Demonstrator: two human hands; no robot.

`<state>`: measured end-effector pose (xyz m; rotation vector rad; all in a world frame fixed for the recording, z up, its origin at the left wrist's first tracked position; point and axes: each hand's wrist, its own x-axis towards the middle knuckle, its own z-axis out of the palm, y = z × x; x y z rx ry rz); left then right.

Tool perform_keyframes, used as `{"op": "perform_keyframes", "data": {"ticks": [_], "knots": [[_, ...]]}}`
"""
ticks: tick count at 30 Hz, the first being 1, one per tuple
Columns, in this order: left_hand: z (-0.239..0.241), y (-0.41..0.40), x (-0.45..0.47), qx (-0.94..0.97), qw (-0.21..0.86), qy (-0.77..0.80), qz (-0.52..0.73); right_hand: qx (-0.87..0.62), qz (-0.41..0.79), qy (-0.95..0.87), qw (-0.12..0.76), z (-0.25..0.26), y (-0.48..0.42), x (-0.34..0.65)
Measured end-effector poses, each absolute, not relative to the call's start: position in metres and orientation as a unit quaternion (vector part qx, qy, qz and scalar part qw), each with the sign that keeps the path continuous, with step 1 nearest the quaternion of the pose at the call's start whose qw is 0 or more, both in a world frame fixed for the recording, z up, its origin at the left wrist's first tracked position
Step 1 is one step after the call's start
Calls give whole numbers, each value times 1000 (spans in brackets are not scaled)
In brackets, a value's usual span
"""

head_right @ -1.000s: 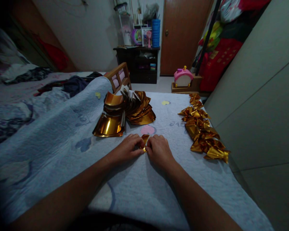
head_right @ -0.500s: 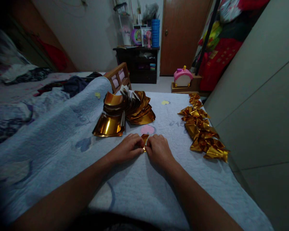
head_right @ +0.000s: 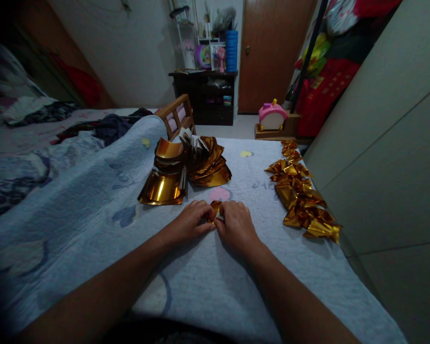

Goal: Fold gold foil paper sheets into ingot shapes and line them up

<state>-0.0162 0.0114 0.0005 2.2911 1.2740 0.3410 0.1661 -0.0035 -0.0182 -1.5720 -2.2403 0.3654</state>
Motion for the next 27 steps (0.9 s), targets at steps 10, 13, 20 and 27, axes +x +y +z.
{"op": "perform_keyframes", "data": {"ticks": [10,13,20,27], "knots": [[0,10,-16,836,251,472,123,-604,50,-780,155,-14,-7,169],[2,9,-16,833,258,474,122,-611,39,-774,162,-15,-7,174],[5,8,-15,832,264,473,119,-620,33,-768,159,-20,-3,188],[5,8,-15,824,274,479,128,-629,53,-759,162,-20,0,201]]}}
